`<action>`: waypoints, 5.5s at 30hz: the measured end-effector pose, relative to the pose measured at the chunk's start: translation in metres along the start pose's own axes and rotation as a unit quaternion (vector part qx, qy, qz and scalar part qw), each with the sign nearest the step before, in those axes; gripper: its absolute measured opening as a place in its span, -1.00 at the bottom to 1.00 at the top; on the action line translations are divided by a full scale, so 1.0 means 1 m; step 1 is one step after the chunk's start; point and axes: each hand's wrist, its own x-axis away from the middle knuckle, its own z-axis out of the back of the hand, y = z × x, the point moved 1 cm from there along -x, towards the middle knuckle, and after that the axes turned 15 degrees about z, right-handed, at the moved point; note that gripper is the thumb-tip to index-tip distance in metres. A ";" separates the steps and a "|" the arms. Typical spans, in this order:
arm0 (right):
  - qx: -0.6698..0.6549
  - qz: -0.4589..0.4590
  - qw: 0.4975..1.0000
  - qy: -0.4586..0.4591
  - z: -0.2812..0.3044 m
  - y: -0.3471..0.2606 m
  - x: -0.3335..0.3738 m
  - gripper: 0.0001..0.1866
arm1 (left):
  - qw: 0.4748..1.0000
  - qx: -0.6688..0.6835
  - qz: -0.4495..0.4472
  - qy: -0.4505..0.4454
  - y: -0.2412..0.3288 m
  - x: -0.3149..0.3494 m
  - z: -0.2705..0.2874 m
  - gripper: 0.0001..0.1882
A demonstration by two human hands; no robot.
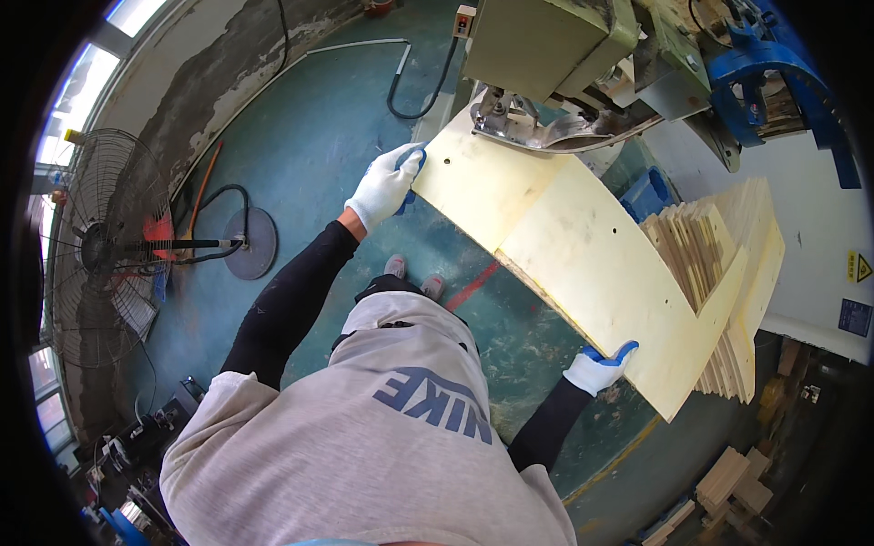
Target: The person places wooden panels into a machine to punch holes, then clears sawdust from the panel using a tool and stacks them on a pallet.
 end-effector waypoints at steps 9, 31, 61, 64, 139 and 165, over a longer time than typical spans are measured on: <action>0.031 -0.001 0.999 0.023 -0.019 0.003 0.023 -0.46 | 0.999 -0.041 -0.011 0.012 0.000 -0.023 0.005 -0.54; 0.018 0.046 0.990 0.130 -0.004 0.026 0.036 -0.30 | 0.996 -0.007 -0.071 -0.045 -0.022 -0.048 0.005 -0.57; 0.022 0.099 0.972 0.211 -0.026 0.048 0.021 -0.30 | 0.992 -0.018 -0.109 -0.064 0.012 -0.107 -0.019 -0.58; -0.029 0.094 0.977 0.187 -0.021 0.044 0.015 -0.30 | 0.987 -0.029 -0.141 -0.065 0.014 -0.111 -0.024 -0.57; -0.044 0.127 0.985 0.111 -0.029 -0.016 0.105 -0.41 | 0.998 -0.044 -0.032 -0.041 0.000 -0.198 0.215 -0.40; 0.407 -0.025 0.910 -0.075 0.018 -0.056 0.023 -0.51 | 0.814 0.538 0.119 -0.181 -0.051 -0.054 0.067 -0.65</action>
